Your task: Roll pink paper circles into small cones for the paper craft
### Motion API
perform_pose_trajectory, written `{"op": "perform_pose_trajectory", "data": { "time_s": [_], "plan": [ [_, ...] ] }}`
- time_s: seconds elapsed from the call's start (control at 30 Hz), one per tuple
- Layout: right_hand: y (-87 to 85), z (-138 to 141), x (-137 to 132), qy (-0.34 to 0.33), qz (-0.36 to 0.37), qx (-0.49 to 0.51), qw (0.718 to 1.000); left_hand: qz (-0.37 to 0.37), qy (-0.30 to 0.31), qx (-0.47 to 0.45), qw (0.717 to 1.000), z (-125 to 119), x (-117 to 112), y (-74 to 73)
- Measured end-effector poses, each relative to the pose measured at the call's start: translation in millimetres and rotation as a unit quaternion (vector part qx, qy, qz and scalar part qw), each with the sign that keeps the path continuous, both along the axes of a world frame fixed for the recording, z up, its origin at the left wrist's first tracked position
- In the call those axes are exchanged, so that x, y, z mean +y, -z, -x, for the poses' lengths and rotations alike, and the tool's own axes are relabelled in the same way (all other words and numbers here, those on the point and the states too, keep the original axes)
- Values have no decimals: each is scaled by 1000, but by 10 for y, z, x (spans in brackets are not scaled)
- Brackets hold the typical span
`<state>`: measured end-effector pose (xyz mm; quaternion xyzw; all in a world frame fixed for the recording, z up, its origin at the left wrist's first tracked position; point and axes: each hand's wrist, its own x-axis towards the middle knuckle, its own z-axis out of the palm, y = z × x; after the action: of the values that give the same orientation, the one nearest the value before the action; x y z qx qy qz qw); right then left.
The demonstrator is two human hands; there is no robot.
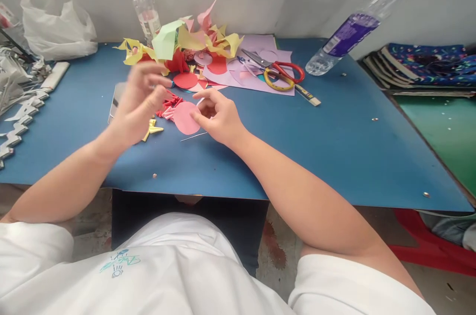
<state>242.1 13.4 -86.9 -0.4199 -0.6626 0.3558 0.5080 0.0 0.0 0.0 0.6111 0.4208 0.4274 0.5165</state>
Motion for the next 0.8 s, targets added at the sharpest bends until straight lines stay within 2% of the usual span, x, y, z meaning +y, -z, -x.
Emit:
{"op": "perform_pose_trajectory", "data": {
  "time_s": [0.1, 0.2, 0.33, 0.57, 0.7, 0.8],
  "plan": [
    [-51, 4, -70, -7, -12, 7, 1000, -11, 21, 48, 999, -42, 86, 210],
    [-57, 19, -112, -14, -22, 23, 999, 32, 69, 55, 996, -47, 92, 312],
    [-52, 10, -114, -19, -27, 20, 999, 55, 62, 25, 996, -52, 97, 302],
    [-81, -43, -54, -64, -91, -75, 991, 117, 38, -51, 991, -83, 145, 350],
    [-50, -19, -77, -67, -78, -47, 994, 138, 25, -88, 986, -76, 194, 383],
    [-22, -3, -94, -58, -53, 0, 997, 131, 44, -99, 985, -59, 217, 403]
  ]
}}
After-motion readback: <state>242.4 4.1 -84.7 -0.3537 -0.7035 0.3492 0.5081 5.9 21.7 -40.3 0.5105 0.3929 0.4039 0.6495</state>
